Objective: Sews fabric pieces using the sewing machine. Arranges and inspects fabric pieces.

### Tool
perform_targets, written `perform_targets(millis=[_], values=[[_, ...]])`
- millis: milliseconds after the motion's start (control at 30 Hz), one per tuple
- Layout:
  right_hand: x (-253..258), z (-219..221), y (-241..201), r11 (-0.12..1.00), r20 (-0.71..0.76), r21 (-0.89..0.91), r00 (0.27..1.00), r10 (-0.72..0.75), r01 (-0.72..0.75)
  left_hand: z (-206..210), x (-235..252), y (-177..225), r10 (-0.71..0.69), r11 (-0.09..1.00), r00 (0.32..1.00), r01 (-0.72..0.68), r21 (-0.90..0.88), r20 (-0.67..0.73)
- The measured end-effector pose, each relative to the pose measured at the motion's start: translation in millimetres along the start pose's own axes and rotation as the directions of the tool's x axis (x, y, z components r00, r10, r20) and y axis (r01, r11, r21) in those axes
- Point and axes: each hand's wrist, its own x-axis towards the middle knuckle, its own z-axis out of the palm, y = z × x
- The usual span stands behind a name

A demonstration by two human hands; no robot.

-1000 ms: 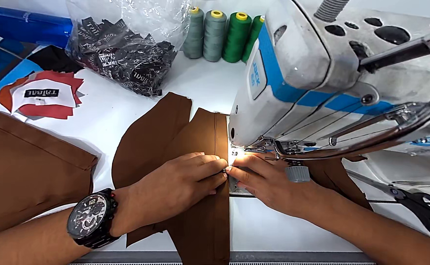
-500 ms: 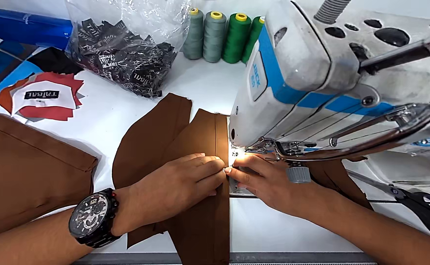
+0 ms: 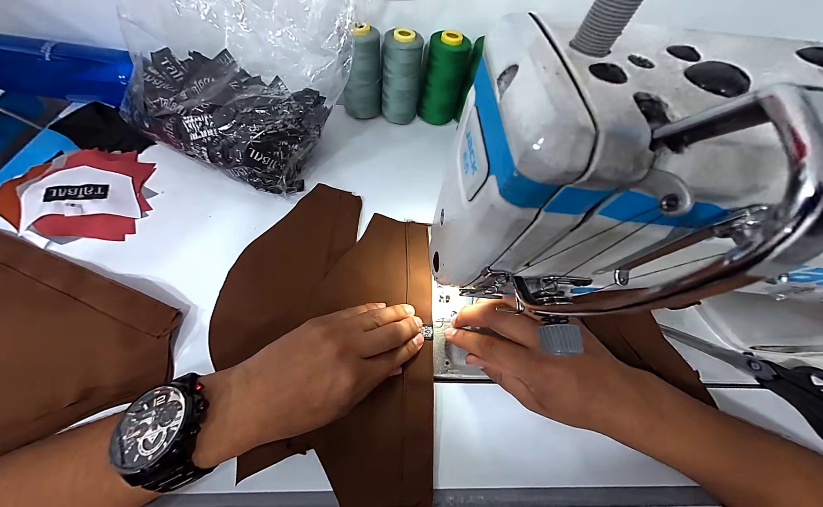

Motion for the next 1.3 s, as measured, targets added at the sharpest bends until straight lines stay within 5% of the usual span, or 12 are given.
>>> perform_targets(millis=[400, 1300], values=[[-9, 0, 16, 0.986, 0.063, -0.085, 0.987, 0.147, -0.142, 5, 19, -12, -0.012, 0.998, 1.0, 0.013, 0.062, -0.024], [-4, 6, 16, 0.988, 0.146, -0.059, 0.978, 0.15, -0.143, 13, 36, -9, -0.047, 0.998, 0.999, 0.048, 0.039, -0.016]])
